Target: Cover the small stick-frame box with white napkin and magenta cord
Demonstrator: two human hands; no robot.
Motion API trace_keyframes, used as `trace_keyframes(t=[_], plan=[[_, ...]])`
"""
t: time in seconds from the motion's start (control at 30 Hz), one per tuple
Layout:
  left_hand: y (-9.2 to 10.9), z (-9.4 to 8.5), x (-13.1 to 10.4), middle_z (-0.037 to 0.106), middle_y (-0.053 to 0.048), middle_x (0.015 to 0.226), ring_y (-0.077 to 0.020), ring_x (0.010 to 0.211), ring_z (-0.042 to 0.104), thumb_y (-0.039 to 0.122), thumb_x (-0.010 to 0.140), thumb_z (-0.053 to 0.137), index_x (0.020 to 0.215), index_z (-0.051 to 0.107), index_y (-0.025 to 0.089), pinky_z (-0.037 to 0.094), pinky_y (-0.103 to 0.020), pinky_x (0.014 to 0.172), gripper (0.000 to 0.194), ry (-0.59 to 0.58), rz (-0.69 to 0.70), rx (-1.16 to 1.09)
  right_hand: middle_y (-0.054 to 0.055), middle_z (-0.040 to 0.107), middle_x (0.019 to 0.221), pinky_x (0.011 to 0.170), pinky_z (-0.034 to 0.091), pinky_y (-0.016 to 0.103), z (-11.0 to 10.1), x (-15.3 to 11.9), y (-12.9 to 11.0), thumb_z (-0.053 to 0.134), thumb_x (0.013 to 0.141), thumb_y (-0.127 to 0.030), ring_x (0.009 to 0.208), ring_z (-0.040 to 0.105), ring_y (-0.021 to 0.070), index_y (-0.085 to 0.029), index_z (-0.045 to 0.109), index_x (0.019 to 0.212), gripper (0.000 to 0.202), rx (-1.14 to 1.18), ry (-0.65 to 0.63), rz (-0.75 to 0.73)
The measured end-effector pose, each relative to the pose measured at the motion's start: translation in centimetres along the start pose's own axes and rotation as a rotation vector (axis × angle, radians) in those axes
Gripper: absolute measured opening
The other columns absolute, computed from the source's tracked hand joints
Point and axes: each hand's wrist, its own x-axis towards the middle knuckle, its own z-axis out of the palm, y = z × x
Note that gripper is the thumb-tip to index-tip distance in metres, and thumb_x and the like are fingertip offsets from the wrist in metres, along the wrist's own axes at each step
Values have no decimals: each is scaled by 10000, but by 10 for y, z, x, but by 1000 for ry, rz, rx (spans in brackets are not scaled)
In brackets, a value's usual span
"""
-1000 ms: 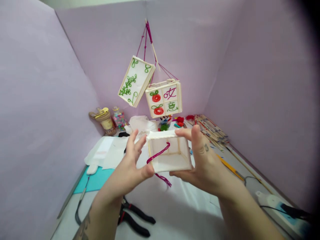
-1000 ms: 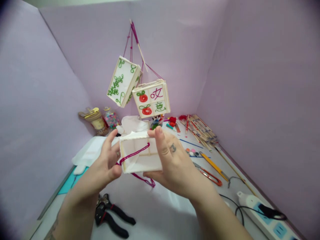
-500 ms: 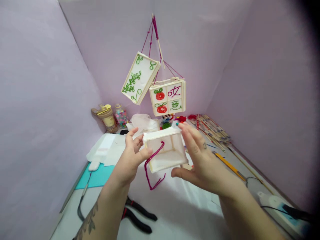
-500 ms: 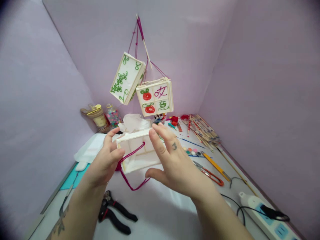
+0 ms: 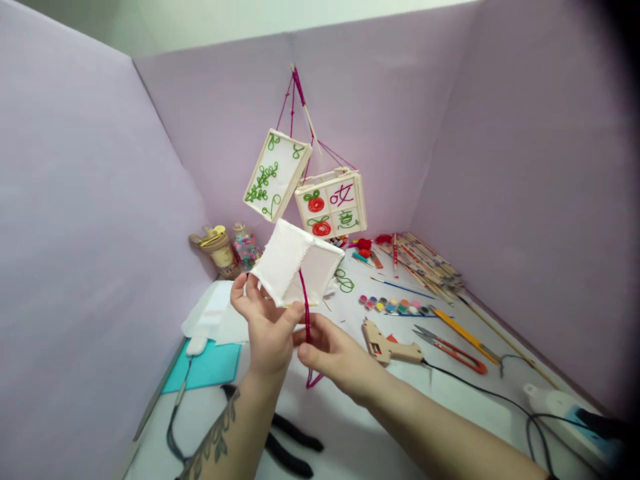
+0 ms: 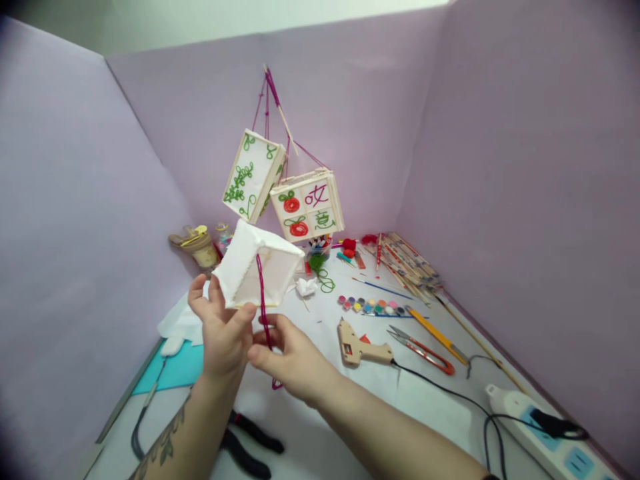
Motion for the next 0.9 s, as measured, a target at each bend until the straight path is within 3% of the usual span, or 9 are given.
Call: trace_keyframes(t=[0.1,0.33,0.53,0.7,0.9], plan=[[2,-1,8,328,-28,1443,-209,1347,415,171,647,779,1222,275,371,426,-331,1055,791,63,-80,-79,-37,473,644,453,365,229,3,-1,2,503,842,-692,491,421,102,-175,581,977,540,132,42,145],[-16,-7,22,424,-22,1314,-172,1167,512,168,550,811,1147,359,326,486,-260,887,765,141,-238,-128,-37,452,575,514,344,236,-16,-25,-39,387,979,-464,534,435,119,-185,604,845,378,-319,246,-115],[-26,-8,23,488,-16,1193,-159,992,550,239,588,806,1110,387,298,499,-289,775,672,45,-418,-173,-48,459,548,481,327,232,-31,-31,-56,406,980,-349,486,429,111,-193,620,854,293,-476,329,-213],[-32,-10,25,519,-8,1177,-160,988,542,290,599,790,1106,420,292,455,-266,751,627,23,-493,-26,-42,492,546,490,356,233,-43,-32,-58,430,980,-363,491,467,116,-191,631,864,289,-489,360,-220],[-42,-11,20,573,-45,1097,-207,1006,562,404,656,765,1082,497,238,467,-312,766,531,-186,-673,24,-46,510,539,464,328,218,-54,-31,-62,473,964,-334,478,448,101,-191,658,831,269,-559,429,-262]])
